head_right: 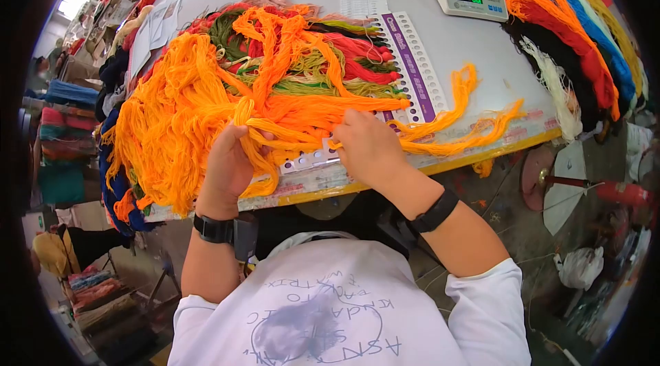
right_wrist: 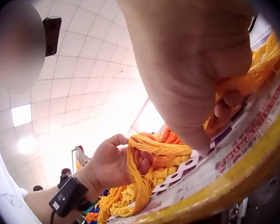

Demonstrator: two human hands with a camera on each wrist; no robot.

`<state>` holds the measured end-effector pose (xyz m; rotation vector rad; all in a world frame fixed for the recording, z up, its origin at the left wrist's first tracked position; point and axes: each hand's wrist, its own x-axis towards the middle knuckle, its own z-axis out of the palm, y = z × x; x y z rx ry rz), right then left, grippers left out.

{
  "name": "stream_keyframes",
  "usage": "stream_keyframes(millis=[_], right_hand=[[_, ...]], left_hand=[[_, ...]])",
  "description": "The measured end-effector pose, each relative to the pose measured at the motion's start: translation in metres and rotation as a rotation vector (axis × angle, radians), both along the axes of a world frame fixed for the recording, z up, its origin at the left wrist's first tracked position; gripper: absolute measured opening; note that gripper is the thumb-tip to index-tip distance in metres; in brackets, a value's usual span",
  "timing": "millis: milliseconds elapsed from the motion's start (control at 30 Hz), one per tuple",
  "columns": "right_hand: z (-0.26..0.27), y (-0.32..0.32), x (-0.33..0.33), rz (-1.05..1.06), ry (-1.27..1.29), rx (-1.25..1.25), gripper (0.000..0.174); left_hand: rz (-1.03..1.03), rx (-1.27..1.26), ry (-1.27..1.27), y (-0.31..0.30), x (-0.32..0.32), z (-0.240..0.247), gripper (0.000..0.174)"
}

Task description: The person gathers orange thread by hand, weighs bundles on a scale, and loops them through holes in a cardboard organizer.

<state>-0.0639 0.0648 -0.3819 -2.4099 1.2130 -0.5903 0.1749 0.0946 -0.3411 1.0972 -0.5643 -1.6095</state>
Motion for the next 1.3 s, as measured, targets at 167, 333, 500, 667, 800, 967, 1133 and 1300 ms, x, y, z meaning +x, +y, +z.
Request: stream_keyframes(millis=[167,333,500,667,800,967,1133,1300], right_hand=[[0.006,-0.008,0.002,0.022,-0.018,-0.172,0.014],[0.039,-0.014,-0.008,-0.058,-0.211,0.432,0.027],[0.05,-0.026,-0.014,-0.016,-0.437,0.676,0.037],[0.011,-0.026,-0.008,-0.008,-0.627,0.639,0.032],[-0.003,-0.013,0.004,-0.035,-0.228,0.303,0.023],[0.004,-0.009,0.005,-0.128,-0.14,0.241,0.02],[0.004,-0.01,-0.002,-0.217,-0.307,0.553,0.008],[-0.01,-0.015,-0.004,-0.27,-0.759,0.788,0.006]], left_hand=[[-0.147,-0.006,0.244,-0.003,-0.007,-0.01,0.024],[-0.156,-0.041,0.161,-0.012,-0.033,0.003,0.027],[-0.353,-0.05,-0.065,-0.023,-0.063,-0.008,0.034],[-0.408,-0.245,-0.582,-0.031,-0.067,-0.032,0.041],[-0.363,-0.133,-0.191,-0.028,-0.061,-0.027,0.039],[-0.163,-0.128,-0.2,-0.012,-0.029,0.007,0.025],[0.149,0.004,-0.065,0.02,0.07,0.005,0.012],[0.366,0.2,-0.241,0.055,0.072,-0.012,0.007]])
